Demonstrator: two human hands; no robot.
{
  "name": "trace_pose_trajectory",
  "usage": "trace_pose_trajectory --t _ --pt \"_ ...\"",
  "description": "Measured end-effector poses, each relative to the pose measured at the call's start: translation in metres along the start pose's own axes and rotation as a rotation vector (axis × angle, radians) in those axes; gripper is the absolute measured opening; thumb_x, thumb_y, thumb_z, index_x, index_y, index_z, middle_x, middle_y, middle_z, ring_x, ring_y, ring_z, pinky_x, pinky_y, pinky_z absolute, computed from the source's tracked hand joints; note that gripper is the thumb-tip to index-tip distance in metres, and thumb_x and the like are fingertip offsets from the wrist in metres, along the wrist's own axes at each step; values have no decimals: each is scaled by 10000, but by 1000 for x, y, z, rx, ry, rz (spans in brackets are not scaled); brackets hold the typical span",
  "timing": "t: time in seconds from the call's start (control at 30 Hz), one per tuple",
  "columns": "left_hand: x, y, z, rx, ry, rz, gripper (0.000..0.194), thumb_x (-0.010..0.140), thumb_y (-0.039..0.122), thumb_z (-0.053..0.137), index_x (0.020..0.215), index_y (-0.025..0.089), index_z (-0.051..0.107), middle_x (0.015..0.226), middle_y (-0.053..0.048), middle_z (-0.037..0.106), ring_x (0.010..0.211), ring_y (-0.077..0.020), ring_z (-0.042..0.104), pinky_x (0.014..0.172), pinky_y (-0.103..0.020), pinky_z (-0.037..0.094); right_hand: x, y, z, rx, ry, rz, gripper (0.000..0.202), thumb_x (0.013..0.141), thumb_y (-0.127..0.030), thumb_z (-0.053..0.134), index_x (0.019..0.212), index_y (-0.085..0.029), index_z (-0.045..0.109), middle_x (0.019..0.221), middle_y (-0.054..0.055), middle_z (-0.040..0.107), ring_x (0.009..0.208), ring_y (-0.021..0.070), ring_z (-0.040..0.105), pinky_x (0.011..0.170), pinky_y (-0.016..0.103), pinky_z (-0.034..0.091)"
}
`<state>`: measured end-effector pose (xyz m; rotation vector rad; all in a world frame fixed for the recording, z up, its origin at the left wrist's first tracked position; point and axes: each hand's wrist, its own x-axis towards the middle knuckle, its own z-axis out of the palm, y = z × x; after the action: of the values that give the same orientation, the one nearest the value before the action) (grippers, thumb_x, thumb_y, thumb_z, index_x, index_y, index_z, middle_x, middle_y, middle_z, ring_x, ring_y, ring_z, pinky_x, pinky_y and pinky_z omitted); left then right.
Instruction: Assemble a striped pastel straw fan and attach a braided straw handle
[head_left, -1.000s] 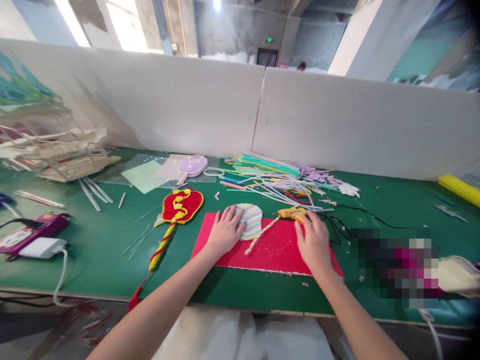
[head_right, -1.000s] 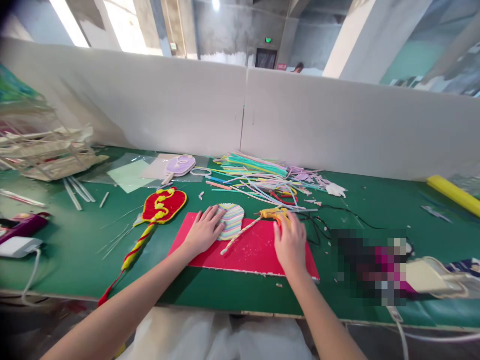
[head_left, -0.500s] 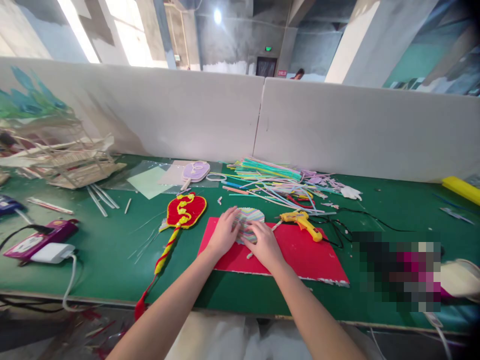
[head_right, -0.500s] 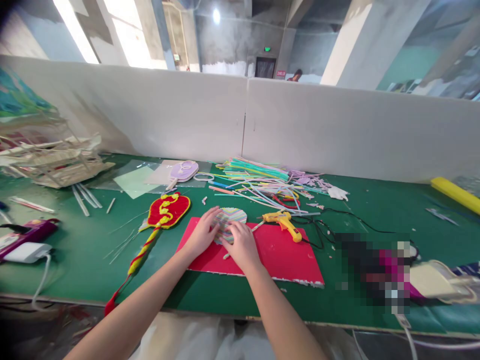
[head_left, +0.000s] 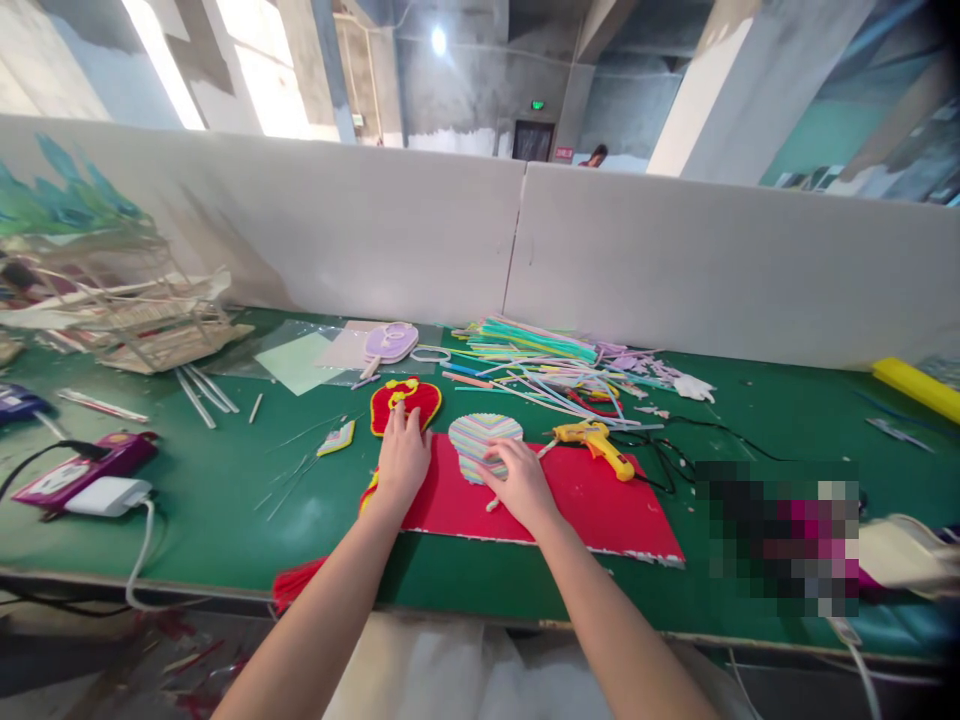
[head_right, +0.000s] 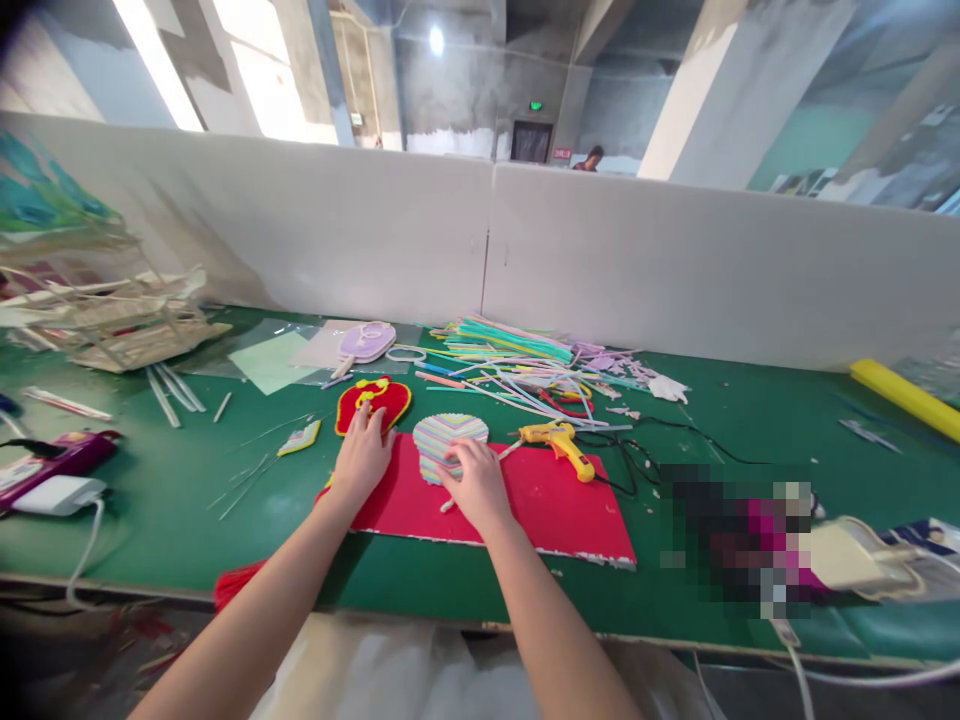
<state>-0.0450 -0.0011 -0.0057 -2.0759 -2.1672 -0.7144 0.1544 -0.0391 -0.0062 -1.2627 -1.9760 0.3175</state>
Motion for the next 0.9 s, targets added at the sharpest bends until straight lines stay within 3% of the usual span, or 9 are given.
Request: trace_pose_trajectory --t 0.1,0.23,0.3,0.37,0.43,0.6,0.73,0.9 --pt "2 -7 -11 -46 52 11 397 877 211 310 1215 105 488 1338 -187 433 1208 -264 441 978 -383 361 0 1 0 2 -1 -3 88 787 -280 598 835 -208 585 1024 79 625 1006 233 556 869 389 431" --pt "9 -41 -30 98 197 -294 396 851 144 281 1163 112 523 1224 -191 507 1169 -308 438 967 -489 310 0 3 2 8 -3 -6 90 779 -270 609 834 -204 581 1017 72 627 1008 230 551 875 386 428" --pt "11 -58 -34 148 104 -486 385 810 109 314 1114 95 549 1192 -222 515 1132 -345 457 933 -555 290 0 4 2 14 -2 -5 85 778 -264 608 834 -205 581 1020 72 626 1013 231 549 877 387 427" --pt "12 -68 -35 150 11 -561 387 796 91 314 1098 96 556 1176 -225 527 1104 -350 479 919 -563 286 0 4 2 21 -1 -2 80 775 -258 608 833 -209 581 1022 72 625 1015 232 548 877 389 428" --pt "13 -70 -34 153 -17 -557 379 810 111 309 1090 103 565 1141 -216 545 1070 -339 502 903 -526 313 0 3 1 30 1 2 78 773 -254 610 832 -212 582 1022 72 624 1013 232 551 876 391 428" --pt "33 -69 -36 240 115 -399 361 825 281 410 1111 134 575 1128 -182 527 1060 -323 477 870 -430 367 0 0 0 47 3 6 75 768 -231 616 830 -209 578 1012 66 626 1014 228 549 881 385 425" --pt "64 -77 -36 240 -128 -223 300 768 254 504 1003 122 635 1112 -195 542 1079 -347 463 859 -430 377 0 0 -1 41 5 12 74 773 -234 613 835 -214 579 1013 65 625 1016 232 546 880 388 422" --pt "89 -88 -31 165 -213 -163 129 716 143 538 726 106 661 975 -202 609 1025 -355 520 809 -431 411 0 2 0 31 6 16 82 769 -236 620 840 -215 585 1025 62 624 1011 230 546 877 383 421"
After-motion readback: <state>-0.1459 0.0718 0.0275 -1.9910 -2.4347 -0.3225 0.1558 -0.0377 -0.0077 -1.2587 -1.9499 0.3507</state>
